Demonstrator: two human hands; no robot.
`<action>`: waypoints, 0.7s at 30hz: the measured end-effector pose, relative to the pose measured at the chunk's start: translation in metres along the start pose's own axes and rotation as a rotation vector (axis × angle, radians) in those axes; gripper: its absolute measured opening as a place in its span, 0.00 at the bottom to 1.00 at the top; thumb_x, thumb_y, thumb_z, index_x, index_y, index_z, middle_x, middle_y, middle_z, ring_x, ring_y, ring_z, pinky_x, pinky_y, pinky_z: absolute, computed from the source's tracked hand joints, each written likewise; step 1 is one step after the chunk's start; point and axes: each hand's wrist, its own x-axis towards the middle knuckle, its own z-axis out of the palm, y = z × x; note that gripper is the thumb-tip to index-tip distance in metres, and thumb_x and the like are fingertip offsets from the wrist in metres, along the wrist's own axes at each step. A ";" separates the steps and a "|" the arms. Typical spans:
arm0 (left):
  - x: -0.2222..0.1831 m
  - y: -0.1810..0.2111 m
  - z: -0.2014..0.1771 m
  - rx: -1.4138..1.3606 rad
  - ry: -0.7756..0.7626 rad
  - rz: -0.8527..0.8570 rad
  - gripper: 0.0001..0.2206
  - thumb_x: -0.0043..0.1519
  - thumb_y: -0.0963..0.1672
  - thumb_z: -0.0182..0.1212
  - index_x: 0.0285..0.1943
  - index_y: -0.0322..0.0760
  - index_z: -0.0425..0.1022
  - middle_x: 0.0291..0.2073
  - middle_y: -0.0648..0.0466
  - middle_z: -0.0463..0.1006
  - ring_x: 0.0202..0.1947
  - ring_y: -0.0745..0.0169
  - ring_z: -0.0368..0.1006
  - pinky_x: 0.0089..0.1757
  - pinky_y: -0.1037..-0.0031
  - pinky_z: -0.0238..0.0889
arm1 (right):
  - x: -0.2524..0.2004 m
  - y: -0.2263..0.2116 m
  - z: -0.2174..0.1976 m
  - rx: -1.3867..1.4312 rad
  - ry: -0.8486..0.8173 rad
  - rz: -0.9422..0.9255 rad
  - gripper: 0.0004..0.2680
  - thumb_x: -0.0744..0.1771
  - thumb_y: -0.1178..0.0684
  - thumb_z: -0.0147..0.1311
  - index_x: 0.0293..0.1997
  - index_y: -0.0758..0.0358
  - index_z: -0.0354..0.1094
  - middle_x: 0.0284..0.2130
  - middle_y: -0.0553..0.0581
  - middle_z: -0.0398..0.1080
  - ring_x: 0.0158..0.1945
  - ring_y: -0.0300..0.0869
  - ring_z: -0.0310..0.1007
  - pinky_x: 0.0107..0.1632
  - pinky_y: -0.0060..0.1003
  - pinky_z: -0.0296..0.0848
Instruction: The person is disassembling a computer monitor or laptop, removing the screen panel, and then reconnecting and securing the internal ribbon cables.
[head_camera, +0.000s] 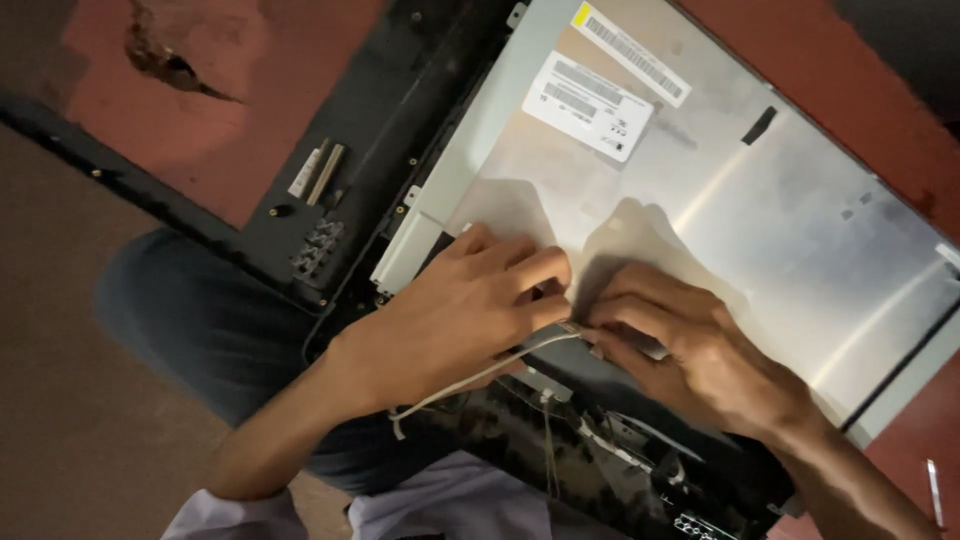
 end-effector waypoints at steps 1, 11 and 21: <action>0.000 0.000 0.000 0.006 -0.005 -0.007 0.15 0.51 0.41 0.74 0.45 0.39 0.76 0.49 0.49 0.68 0.48 0.50 0.67 0.44 0.58 0.60 | 0.001 -0.002 0.000 0.006 0.001 -0.008 0.05 0.65 0.64 0.60 0.42 0.67 0.71 0.41 0.58 0.71 0.42 0.43 0.76 0.48 0.33 0.82; -0.003 -0.001 0.005 0.021 -0.002 -0.024 0.24 0.47 0.46 0.80 0.49 0.37 0.73 0.52 0.48 0.69 0.51 0.49 0.67 0.46 0.60 0.60 | -0.010 0.010 0.003 -0.020 -0.050 -0.017 0.08 0.64 0.63 0.60 0.47 0.68 0.71 0.46 0.57 0.71 0.48 0.40 0.78 0.59 0.32 0.81; -0.003 0.000 0.006 0.013 0.038 -0.035 0.22 0.50 0.46 0.78 0.49 0.36 0.73 0.50 0.47 0.69 0.48 0.46 0.69 0.45 0.59 0.60 | 0.000 0.004 -0.001 -0.024 -0.051 -0.051 0.05 0.65 0.64 0.59 0.42 0.69 0.70 0.41 0.58 0.72 0.44 0.42 0.78 0.54 0.35 0.84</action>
